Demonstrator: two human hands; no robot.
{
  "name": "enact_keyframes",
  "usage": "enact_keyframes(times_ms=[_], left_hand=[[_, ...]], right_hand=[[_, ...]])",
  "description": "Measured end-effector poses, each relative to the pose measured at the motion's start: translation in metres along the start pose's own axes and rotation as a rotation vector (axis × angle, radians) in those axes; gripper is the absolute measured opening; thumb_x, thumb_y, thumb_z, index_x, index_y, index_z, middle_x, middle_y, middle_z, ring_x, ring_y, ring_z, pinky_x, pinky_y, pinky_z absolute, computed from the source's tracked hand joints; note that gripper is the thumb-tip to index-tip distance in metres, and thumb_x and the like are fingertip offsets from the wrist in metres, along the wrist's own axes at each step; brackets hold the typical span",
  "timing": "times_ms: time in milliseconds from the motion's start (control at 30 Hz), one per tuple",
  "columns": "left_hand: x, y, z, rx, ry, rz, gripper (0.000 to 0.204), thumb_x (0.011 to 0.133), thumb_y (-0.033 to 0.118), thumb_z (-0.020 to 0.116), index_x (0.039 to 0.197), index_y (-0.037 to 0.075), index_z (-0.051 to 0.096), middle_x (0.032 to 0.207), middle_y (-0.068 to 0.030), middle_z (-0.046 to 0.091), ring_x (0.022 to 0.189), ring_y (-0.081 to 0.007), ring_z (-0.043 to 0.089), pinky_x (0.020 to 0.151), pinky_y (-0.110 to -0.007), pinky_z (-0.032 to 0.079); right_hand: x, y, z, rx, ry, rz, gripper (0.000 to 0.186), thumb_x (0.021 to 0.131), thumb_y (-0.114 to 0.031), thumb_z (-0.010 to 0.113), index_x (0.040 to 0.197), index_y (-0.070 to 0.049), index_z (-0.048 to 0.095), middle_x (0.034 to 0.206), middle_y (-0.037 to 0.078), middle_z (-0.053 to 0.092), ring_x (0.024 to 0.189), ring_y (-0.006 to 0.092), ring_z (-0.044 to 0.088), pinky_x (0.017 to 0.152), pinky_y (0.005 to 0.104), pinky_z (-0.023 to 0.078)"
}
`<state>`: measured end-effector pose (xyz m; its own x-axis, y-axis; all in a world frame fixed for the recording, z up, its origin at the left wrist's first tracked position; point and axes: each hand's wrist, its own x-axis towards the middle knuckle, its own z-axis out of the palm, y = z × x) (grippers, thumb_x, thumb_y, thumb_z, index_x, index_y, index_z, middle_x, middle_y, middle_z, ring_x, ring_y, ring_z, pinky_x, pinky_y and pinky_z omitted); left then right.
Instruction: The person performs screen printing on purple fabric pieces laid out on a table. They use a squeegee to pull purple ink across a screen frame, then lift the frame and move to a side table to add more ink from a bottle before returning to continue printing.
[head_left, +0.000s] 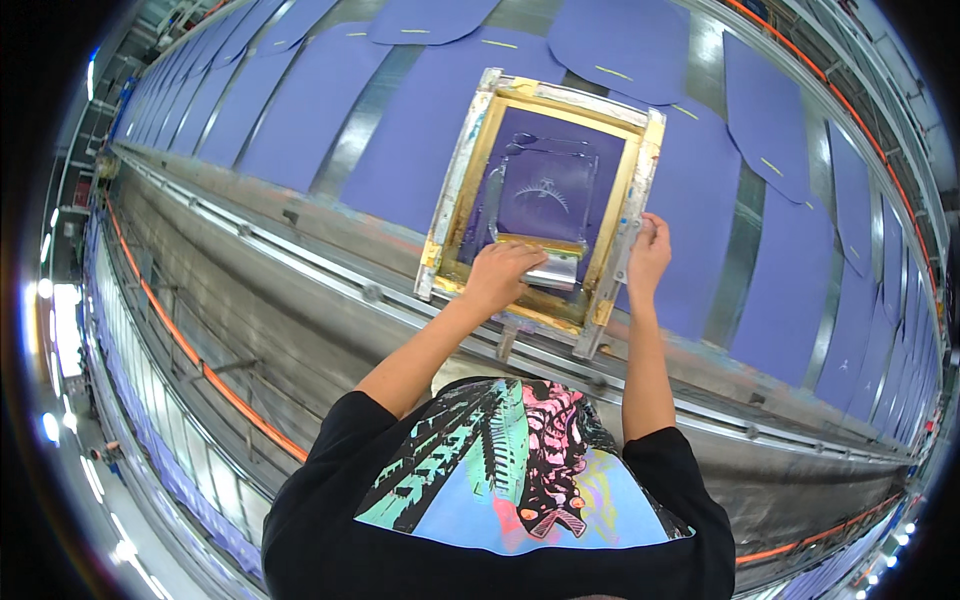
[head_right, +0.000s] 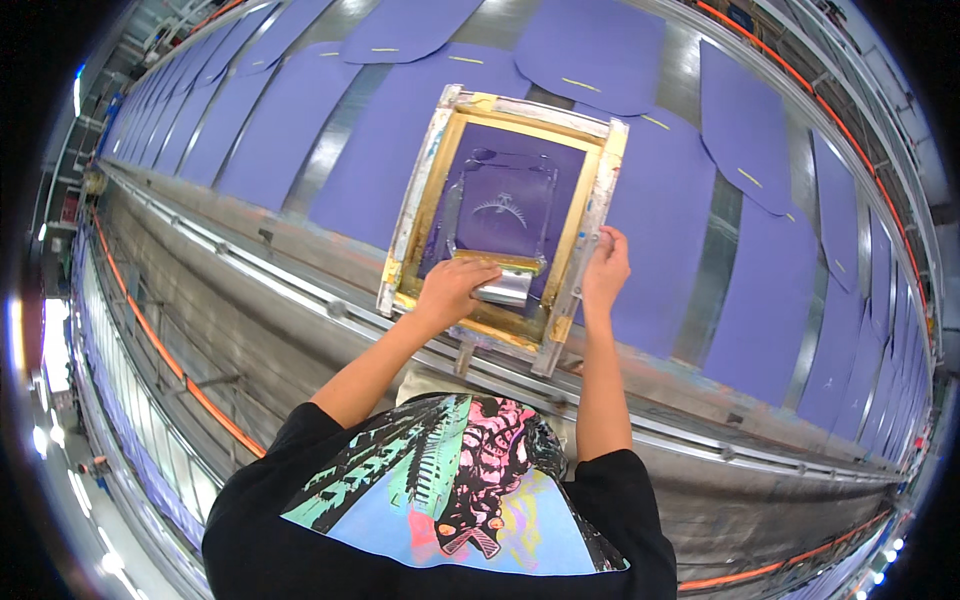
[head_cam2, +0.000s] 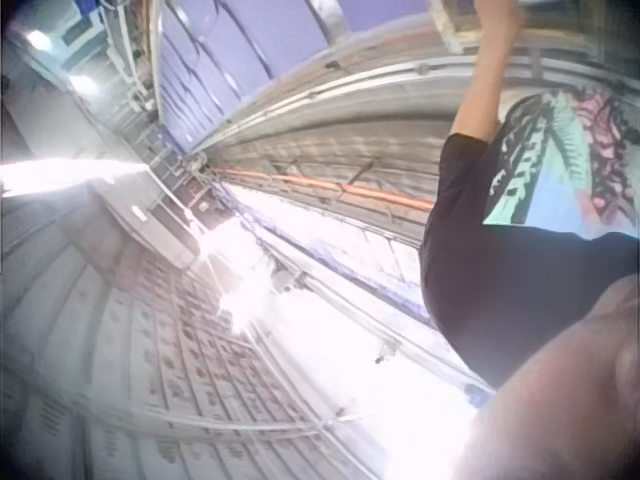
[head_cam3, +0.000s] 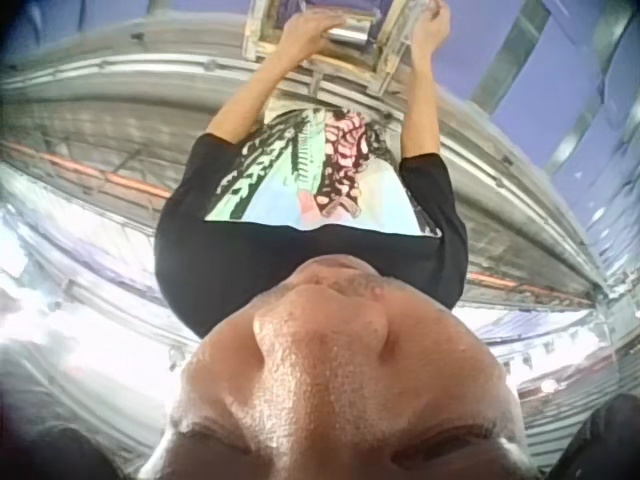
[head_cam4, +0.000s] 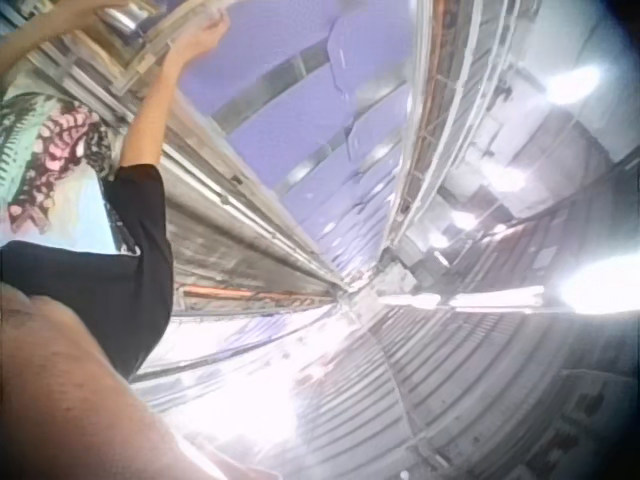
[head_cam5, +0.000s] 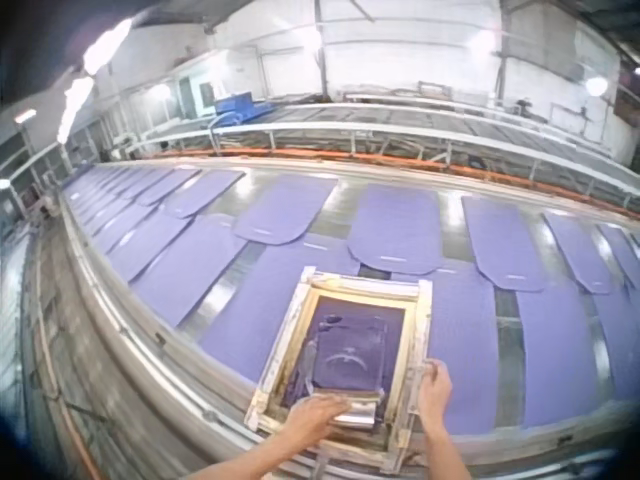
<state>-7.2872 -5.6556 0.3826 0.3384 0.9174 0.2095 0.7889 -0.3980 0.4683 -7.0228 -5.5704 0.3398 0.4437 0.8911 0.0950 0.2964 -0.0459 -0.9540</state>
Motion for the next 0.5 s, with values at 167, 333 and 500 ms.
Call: enact_keyframes(times_ms=[167, 333, 500], left_hand=[[-0.022, -0.134, -0.074, 0.041, -0.035, 0.0, 0.05, 0.072, -0.002, 0.07, 0.118, 0.016, 0.077, 0.125, -0.0011, 0.075, 0.119, -0.0266, 0.068, 0.096, -0.042, 0.054], [-0.044, -0.2, -0.104, 0.068, -0.06, -0.048, 0.057, 0.068, 0.0, 0.076, 0.123, 0.018, 0.076, 0.132, -0.0007, 0.072, 0.122, -0.027, 0.067, 0.101, -0.043, 0.051], [-0.076, -0.207, -0.13, 0.049, -0.074, -0.054, 0.057, 0.07, 0.001, 0.077, 0.124, 0.018, 0.075, 0.134, -0.0012, 0.071, 0.124, -0.0293, 0.066, 0.103, -0.047, 0.051]], right_hand=[[-0.05, -0.015, 0.146, -0.002, -0.001, 0.086, 0.019, 0.107, -0.02, 0.057, 0.114, -0.007, 0.069, 0.07, 0.009, 0.057, 0.063, 0.0185, 0.051, 0.063, 0.039, 0.044], [-0.08, -0.047, 0.211, -0.047, 0.012, 0.054, 0.018, 0.107, -0.018, 0.055, 0.112, -0.006, 0.068, 0.074, 0.015, 0.062, 0.064, 0.0272, 0.057, 0.066, 0.0424, 0.046], [-0.085, -0.055, 0.232, -0.091, -0.006, 0.101, 0.019, 0.107, -0.018, 0.054, 0.113, -0.006, 0.068, 0.079, 0.02, 0.066, 0.067, 0.0363, 0.062, 0.068, 0.0445, 0.048]])
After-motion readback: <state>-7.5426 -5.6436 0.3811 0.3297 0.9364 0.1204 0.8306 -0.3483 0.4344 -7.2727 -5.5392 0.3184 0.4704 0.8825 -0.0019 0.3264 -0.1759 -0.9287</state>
